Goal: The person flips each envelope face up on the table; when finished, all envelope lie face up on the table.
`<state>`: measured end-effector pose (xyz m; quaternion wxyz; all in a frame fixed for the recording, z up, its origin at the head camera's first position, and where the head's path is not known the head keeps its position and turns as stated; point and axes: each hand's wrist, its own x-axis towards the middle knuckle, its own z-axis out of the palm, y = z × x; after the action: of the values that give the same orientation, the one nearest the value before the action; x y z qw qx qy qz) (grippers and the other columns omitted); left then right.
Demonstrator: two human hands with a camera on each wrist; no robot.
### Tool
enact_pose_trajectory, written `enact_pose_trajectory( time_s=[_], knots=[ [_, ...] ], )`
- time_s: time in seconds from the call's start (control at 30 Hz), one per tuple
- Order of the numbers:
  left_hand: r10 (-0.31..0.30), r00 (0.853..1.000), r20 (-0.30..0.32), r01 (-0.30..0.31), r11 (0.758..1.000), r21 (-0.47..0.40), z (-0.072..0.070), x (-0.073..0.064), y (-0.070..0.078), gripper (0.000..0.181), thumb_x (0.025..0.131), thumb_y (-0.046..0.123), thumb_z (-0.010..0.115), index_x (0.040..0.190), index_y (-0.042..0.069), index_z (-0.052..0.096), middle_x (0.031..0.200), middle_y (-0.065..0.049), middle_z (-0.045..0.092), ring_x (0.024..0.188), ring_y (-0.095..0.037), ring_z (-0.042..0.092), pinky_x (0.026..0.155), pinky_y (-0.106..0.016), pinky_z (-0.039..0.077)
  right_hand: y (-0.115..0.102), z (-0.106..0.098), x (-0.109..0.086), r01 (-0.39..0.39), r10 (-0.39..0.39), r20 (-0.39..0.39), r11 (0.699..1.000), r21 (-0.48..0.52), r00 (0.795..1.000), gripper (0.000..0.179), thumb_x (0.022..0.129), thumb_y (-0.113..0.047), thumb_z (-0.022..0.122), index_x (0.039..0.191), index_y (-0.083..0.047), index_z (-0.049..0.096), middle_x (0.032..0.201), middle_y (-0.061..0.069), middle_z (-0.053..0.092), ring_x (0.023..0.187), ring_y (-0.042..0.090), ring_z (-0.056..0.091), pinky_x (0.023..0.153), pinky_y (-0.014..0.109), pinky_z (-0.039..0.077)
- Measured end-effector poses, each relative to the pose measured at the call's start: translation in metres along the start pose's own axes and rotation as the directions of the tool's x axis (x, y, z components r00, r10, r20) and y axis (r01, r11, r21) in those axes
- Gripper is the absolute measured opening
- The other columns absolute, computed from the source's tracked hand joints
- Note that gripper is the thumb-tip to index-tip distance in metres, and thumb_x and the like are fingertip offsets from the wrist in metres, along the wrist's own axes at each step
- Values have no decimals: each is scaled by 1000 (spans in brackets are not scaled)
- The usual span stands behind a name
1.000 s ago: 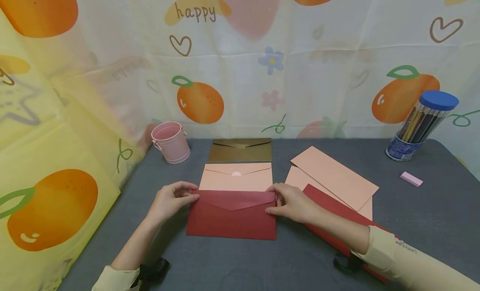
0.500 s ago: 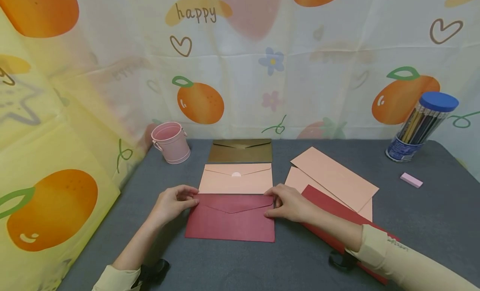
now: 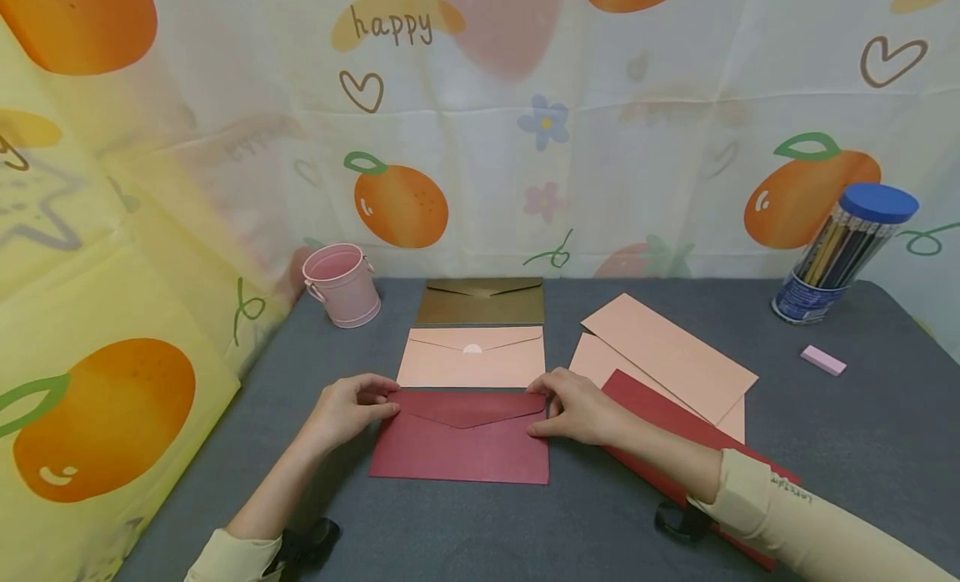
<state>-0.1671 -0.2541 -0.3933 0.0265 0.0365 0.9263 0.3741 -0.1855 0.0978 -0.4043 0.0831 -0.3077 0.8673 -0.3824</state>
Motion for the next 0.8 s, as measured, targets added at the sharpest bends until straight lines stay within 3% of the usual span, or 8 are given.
enact_pose_trajectory(
  time_s=[0.8],
  knots=[
    [-5,1000,-15,6,999,37,2,2,-1,28,82,13,79,108,5,72,89,-4,69,82,-17,63,65,-27,49,-1,2,3,-3,3,-8,1000,22,1000,43,78,-18,83,111,1,62,97,8,53,62,4,54,63,23,46]
  ],
)
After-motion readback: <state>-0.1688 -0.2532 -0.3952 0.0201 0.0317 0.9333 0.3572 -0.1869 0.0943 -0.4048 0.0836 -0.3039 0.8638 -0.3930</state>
